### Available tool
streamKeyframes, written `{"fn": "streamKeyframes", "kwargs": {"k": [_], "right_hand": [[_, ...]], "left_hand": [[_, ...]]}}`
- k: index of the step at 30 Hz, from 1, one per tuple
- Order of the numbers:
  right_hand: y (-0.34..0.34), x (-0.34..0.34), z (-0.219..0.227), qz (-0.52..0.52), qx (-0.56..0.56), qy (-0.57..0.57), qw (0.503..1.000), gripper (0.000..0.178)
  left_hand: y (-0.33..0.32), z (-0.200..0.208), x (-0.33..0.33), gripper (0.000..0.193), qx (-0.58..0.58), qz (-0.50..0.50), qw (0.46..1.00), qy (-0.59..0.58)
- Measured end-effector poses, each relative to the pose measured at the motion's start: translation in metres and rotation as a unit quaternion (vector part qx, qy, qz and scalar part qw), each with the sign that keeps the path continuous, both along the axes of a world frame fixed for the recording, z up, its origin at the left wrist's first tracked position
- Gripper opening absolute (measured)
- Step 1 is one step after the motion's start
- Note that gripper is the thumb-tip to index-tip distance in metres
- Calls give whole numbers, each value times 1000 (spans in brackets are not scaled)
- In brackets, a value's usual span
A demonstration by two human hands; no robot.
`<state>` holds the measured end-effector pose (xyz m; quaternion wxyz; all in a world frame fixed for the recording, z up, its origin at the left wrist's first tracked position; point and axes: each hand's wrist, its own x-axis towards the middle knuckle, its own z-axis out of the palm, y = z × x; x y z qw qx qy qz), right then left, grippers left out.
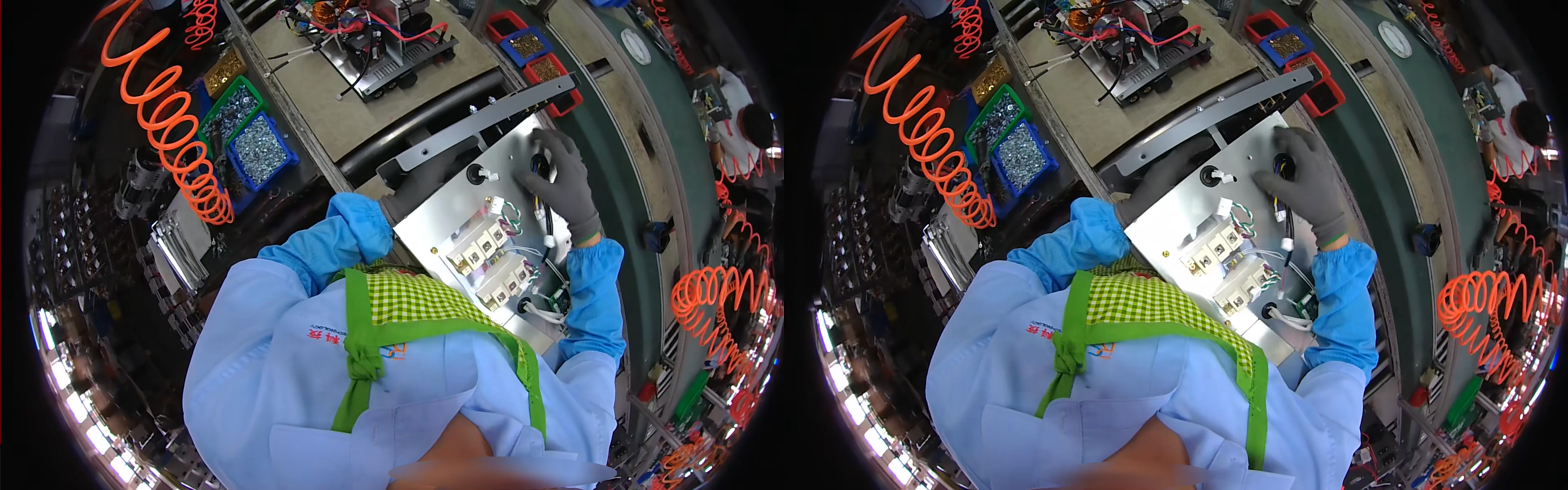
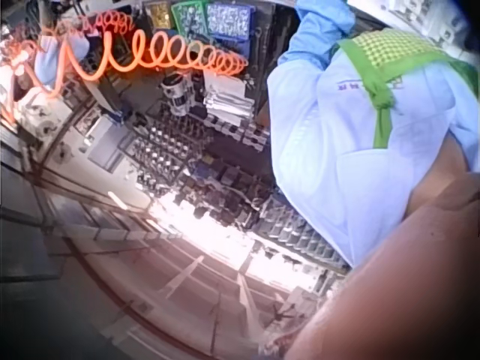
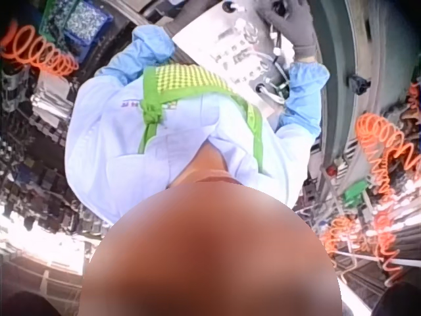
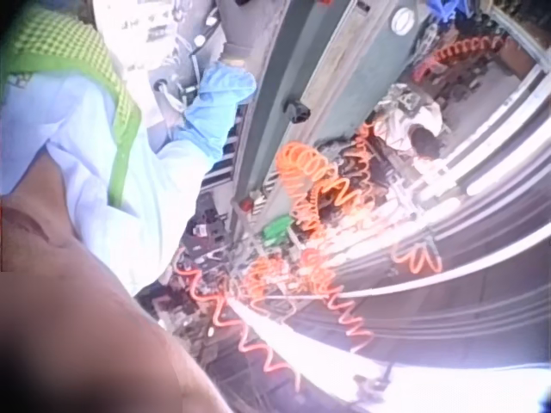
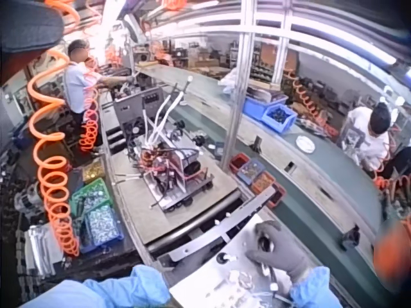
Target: Assembling electronic components on a metal chassis using a screwdriver and connecting wires.
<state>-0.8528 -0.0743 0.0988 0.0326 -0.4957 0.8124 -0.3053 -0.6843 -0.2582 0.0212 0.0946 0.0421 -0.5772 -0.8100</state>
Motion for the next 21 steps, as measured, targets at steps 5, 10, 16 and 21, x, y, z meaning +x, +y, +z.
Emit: {"fn": "streamKeyframes", "kwargs": {"k": [5, 10, 16, 21], "right_hand": [[-27, 35, 10, 127, 50, -82, 987, 26], [-42, 47, -6, 148, -35, -30, 988, 22], [-35, 51, 6, 32, -176, -30, 983, 11], [-34, 38, -5, -6, -135, -108, 985, 13]], "left_hand": [[-16, 8, 0, 69, -256, -47, 965, 40], [-17, 4, -3, 65, -241, -46, 967, 74], [-18, 12, 2, 58, -273, -57, 959, 57], [-17, -1, 0, 50, -938, 54, 335, 68]]}}
